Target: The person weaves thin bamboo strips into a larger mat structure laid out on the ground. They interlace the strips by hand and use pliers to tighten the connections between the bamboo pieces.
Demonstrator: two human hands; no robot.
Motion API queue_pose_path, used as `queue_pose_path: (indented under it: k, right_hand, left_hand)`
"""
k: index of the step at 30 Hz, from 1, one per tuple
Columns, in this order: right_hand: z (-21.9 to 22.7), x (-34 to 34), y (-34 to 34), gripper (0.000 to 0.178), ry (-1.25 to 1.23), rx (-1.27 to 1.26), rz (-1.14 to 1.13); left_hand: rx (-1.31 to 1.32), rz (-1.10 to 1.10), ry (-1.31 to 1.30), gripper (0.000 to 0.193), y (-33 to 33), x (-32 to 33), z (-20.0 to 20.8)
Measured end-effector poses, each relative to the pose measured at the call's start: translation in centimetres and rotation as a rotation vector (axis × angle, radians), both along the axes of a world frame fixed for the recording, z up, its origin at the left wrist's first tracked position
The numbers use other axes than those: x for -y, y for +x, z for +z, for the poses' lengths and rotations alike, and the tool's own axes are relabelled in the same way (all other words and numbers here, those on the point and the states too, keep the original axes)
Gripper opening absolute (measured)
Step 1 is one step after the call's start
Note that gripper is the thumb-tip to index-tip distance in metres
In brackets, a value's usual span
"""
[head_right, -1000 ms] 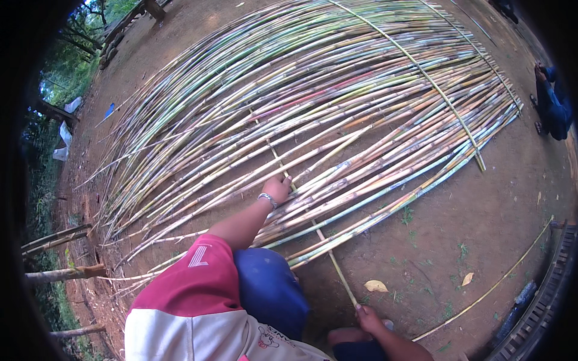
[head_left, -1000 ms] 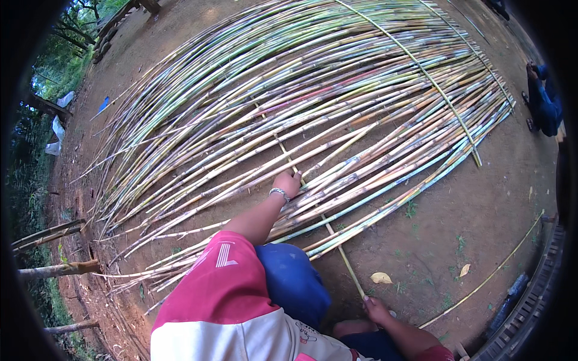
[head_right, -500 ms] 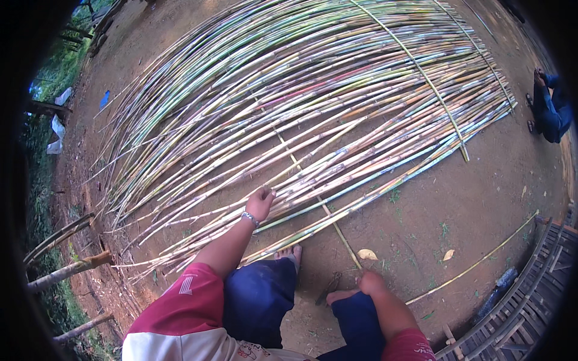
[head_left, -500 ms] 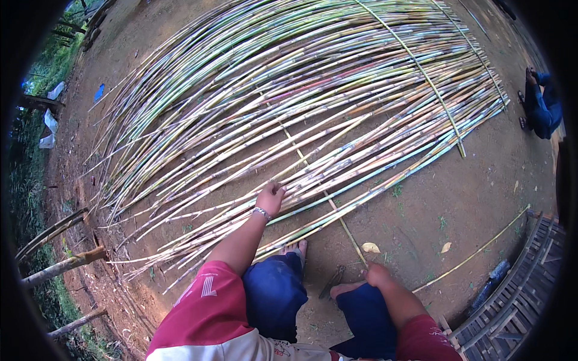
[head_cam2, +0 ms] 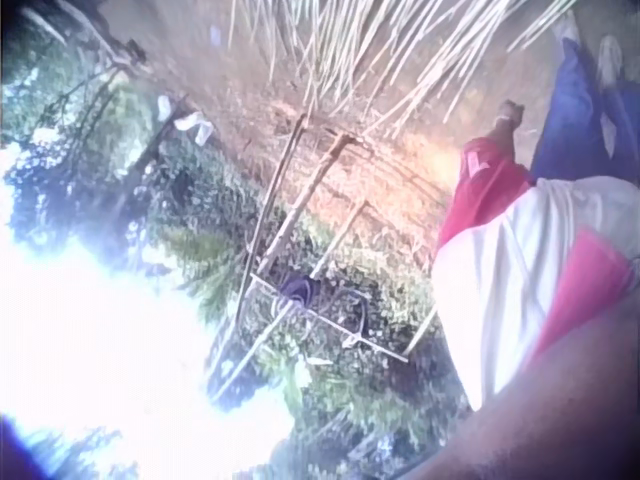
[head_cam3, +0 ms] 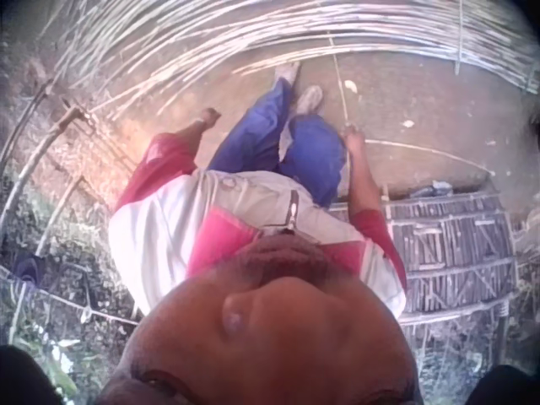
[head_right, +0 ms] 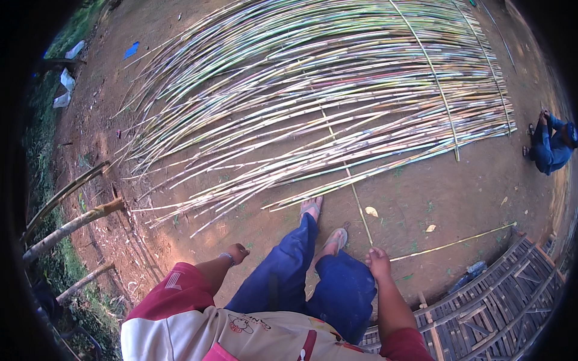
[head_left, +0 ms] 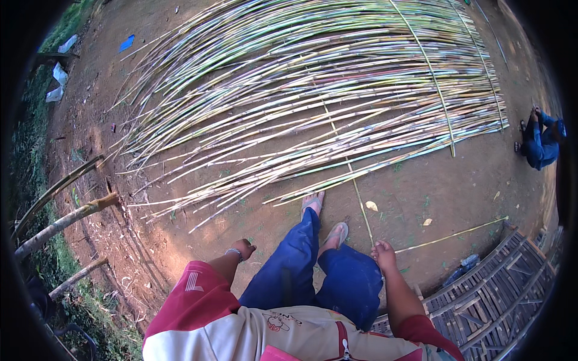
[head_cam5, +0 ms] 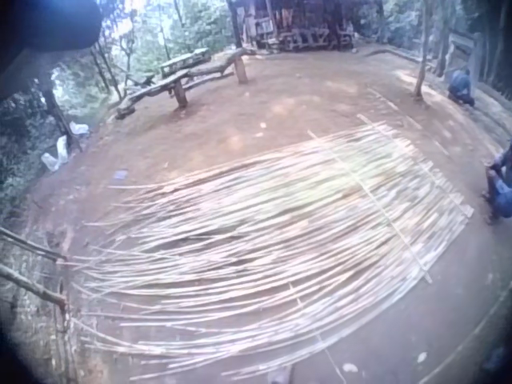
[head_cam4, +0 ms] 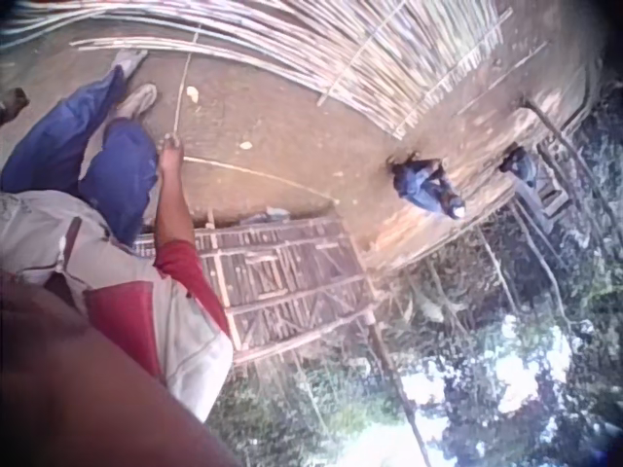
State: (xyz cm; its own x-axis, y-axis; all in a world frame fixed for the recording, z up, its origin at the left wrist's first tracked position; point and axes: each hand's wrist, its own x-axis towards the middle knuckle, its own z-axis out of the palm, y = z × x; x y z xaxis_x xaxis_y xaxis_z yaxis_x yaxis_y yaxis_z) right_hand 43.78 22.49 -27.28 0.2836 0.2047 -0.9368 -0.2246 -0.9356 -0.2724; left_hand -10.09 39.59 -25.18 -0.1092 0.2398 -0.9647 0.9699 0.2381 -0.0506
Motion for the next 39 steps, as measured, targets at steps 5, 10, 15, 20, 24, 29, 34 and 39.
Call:
queue_pose_path:
  k: [5, 10, 15, 20, 24, 29, 34, 39]
  right_hand:
    - [0.6, 5.3, -0.2, 0.032, -0.031, -0.075, 0.099]
    - [2.4, 8.5, 1.3, 0.032, -0.183, -0.154, 0.215]
    - [5.1, 4.8, 7.7, 0.030, -0.052, -0.090, 0.082]
    - [5.4, 5.1, 15.4, 0.034, -0.014, 0.081, -0.148]
    - [2.5, 11.1, 18.4, 0.035, -0.061, 0.127, -0.125]
    - [0.3, 15.0, 16.7, 0.032, -0.066, 0.084, -0.127]
    - [-2.5, 14.5, 13.0, 0.029, -0.048, 0.033, -0.158]
    - [-5.3, 8.7, 11.9, 0.026, 0.021, 0.125, -0.170]
  left_hand:
    - [0.015, 0.136, 0.212, 0.049, 0.3, -2.3, 2.1]
    - [0.085, 0.182, 0.218, 0.047, 4.9, -4.5, 8.6]
    - [-0.003, 0.175, 0.113, 0.052, 5.5, -3.8, 14.7]
    - [-0.051, -0.098, 0.194, 0.057, -0.8, -4.8, 14.5]
    - [-0.095, -0.071, 0.400, 0.053, 5.5, -13.5, 18.9]
    - [-0.054, -0.069, 0.510, 0.049, 9.6, -19.4, 20.3]
    - [0.058, -0.149, 0.422, 0.053, 12.3, -23.2, 17.6]
    - [0.204, -0.259, 0.377, 0.054, 17.0, -27.7, 13.9]
